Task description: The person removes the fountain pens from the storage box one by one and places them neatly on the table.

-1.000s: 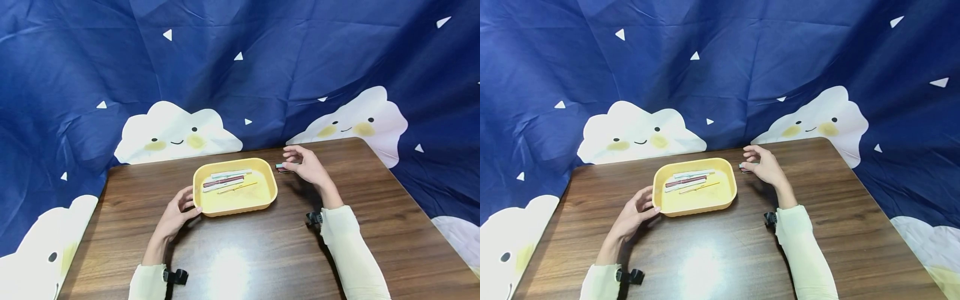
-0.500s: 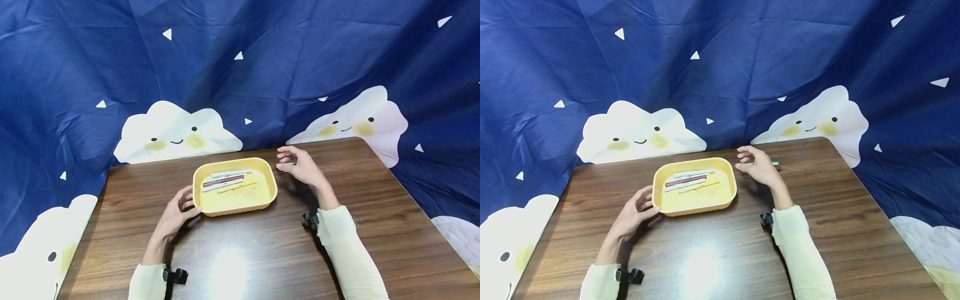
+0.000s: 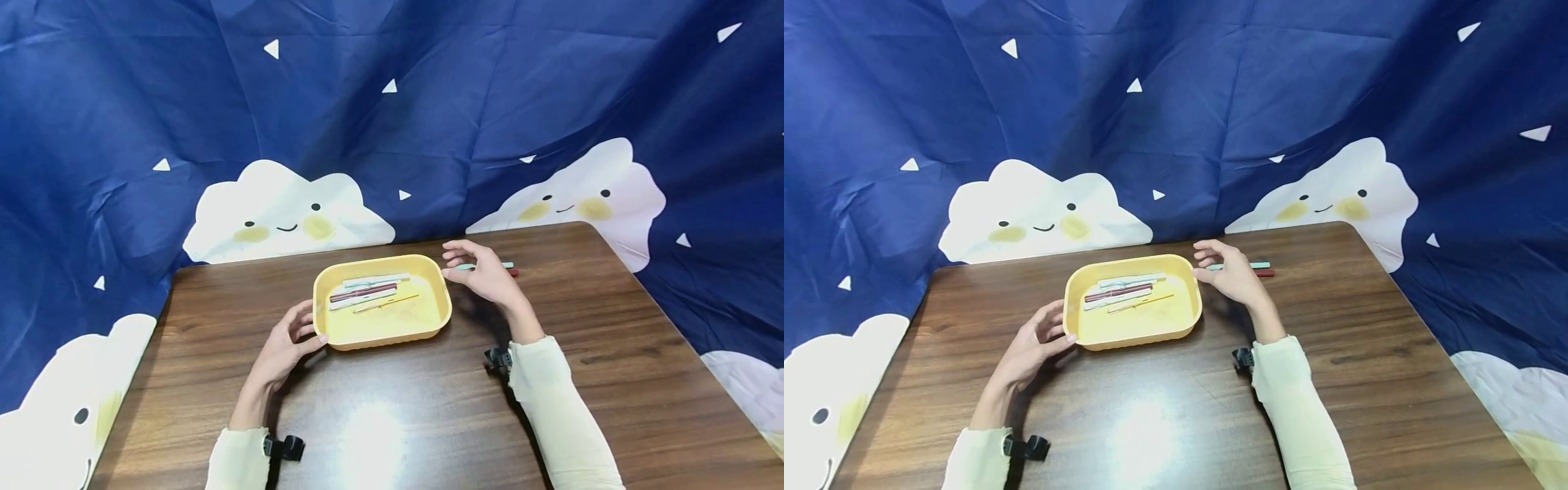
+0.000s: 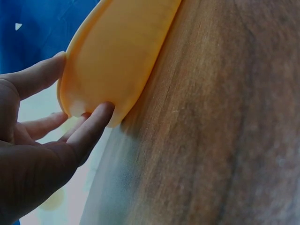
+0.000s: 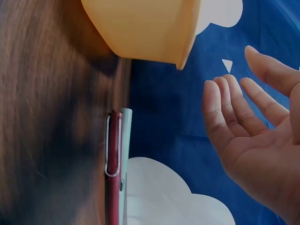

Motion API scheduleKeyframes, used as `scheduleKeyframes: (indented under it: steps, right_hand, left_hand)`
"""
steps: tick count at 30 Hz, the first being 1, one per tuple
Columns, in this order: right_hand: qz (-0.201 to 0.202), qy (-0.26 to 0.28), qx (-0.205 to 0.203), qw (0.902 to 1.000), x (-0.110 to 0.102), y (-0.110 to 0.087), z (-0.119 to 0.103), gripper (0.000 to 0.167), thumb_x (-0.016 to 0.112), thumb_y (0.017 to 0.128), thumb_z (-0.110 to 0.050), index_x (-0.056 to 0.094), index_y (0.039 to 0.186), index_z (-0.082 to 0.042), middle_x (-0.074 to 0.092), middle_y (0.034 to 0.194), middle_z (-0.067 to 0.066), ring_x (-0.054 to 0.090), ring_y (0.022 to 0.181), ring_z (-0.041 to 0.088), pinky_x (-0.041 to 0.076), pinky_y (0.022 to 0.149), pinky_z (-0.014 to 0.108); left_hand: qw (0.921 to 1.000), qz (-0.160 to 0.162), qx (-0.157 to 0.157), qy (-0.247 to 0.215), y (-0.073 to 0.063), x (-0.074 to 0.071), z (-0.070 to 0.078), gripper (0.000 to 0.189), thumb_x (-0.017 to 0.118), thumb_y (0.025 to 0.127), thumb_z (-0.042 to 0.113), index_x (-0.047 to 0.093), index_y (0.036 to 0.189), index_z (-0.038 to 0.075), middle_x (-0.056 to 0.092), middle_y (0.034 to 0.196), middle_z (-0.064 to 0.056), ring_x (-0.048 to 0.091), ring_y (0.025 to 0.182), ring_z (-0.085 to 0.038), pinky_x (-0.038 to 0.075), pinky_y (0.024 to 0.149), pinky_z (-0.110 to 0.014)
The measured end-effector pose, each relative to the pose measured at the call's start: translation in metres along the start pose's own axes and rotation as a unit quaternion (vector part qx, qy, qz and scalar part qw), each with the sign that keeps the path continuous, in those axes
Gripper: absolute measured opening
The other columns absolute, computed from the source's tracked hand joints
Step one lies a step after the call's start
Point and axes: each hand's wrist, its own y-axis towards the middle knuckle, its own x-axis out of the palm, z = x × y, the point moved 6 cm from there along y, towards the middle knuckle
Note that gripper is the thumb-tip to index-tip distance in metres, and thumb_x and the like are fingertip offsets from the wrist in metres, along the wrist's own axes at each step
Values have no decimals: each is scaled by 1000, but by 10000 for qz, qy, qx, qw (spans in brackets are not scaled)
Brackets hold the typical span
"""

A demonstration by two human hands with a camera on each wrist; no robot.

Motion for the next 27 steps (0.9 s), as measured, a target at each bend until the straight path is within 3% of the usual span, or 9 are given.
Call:
scheduleKeyframes:
  steps: [16,23,27]
  right_hand:
    - [-337,-58,-240,9991,20,5,-13,43,75,88,3,61,129,6,65,116,29,64,105,35,49,83,23]
    - [-528,-27,-376,9979,29,7,-16,45,75,87,4,59,129,11,63,117,32,64,105,37,49,94,49]
    - [-639,23,-323,9974,32,8,-13,45,76,87,3,60,129,10,63,117,32,64,106,38,48,96,53]
  left_hand:
    - [10000,-13,-54,-33,1,0,-2,78,74,88,-4,34,155,4,48,142,-28,51,127,-40,53,88,-24]
    - [10000,-22,-40,-10,1,-1,-1,79,73,88,-5,33,155,4,48,143,-27,51,127,-40,53,87,-24]
    - [10000,-17,-55,-9,1,-1,0,78,73,88,-5,33,155,4,48,142,-27,51,127,-40,53,87,-24]
